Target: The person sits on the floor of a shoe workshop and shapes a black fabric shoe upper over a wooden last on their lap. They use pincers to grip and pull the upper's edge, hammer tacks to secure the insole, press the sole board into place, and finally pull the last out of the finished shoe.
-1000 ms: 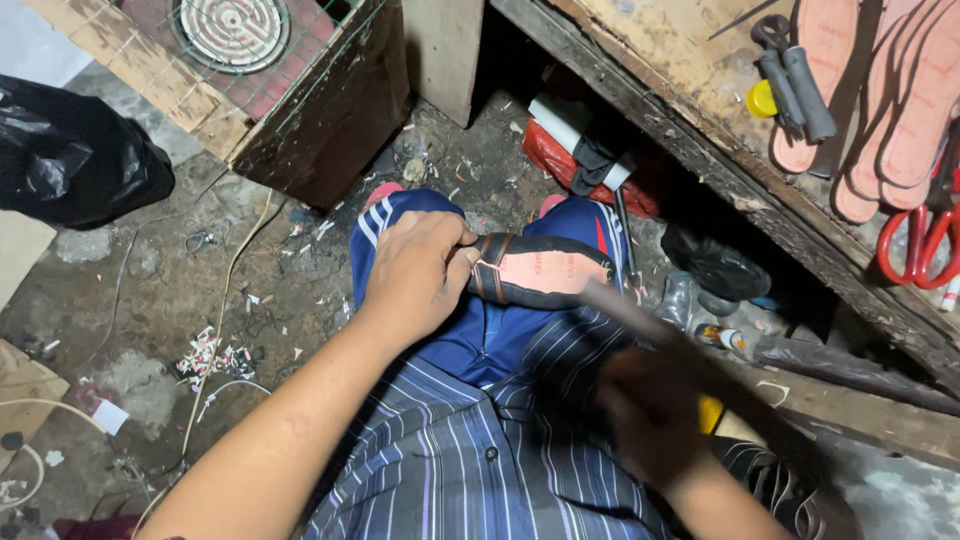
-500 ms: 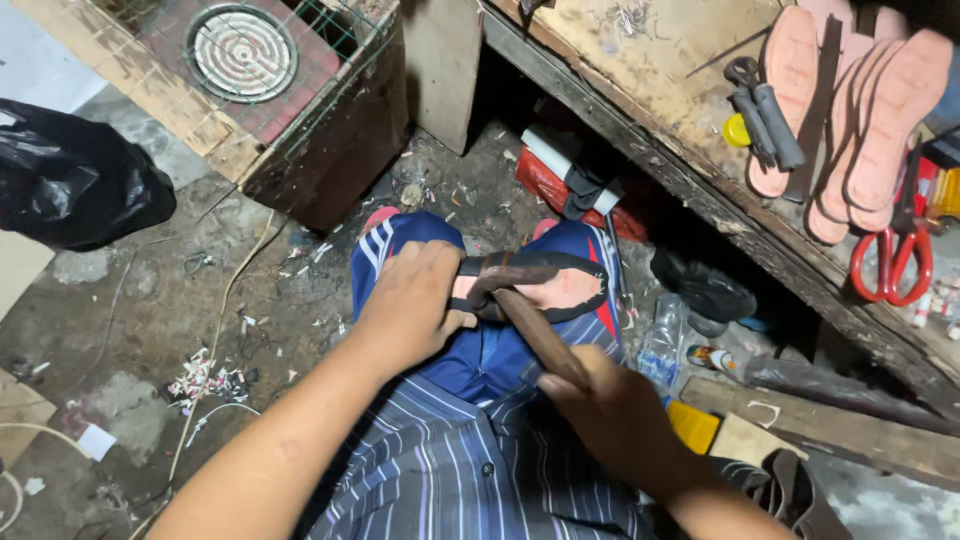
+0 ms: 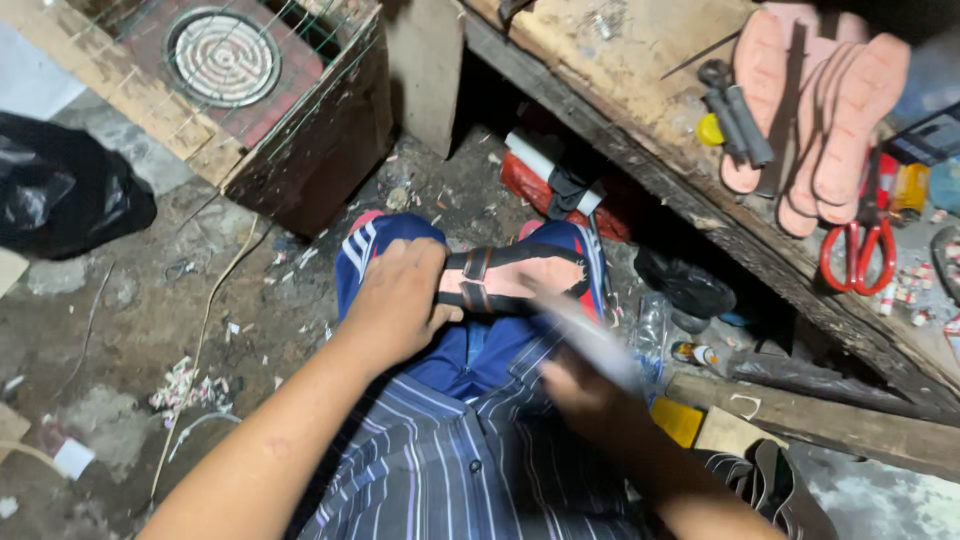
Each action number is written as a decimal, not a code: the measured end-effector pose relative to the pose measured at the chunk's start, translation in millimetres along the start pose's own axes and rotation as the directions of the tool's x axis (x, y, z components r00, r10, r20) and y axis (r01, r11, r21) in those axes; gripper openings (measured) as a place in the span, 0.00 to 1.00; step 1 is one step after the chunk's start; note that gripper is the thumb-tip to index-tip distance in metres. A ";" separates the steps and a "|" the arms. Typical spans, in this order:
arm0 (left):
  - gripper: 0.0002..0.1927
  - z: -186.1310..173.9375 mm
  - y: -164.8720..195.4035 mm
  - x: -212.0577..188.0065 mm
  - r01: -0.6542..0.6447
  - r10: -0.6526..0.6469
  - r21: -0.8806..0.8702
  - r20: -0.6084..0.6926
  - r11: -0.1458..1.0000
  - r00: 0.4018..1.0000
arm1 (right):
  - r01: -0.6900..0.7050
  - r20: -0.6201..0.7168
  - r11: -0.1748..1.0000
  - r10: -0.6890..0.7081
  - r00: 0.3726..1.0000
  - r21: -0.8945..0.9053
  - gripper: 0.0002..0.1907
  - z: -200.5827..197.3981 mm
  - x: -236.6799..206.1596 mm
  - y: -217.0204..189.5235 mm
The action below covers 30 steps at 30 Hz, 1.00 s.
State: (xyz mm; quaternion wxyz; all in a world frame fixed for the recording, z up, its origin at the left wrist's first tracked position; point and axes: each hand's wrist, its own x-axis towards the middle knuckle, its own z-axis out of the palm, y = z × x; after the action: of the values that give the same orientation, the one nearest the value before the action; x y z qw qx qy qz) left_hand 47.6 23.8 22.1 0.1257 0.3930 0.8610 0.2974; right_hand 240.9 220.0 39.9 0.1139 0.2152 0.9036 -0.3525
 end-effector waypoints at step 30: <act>0.32 7.9 -0.5 8.1 0.363 -0.118 -0.914 0.346 0.184 0.931 | -0.057 -0.831 0.936 -0.279 0.482 -0.347 0.15 -115.1 129.0 105.9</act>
State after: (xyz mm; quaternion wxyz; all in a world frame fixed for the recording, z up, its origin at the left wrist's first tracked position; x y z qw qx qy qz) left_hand 45.5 32.8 15.7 0.4712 0.1160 0.5223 0.7012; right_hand 170.7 408.6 15.0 -0.3473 0.2814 0.8933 -0.0463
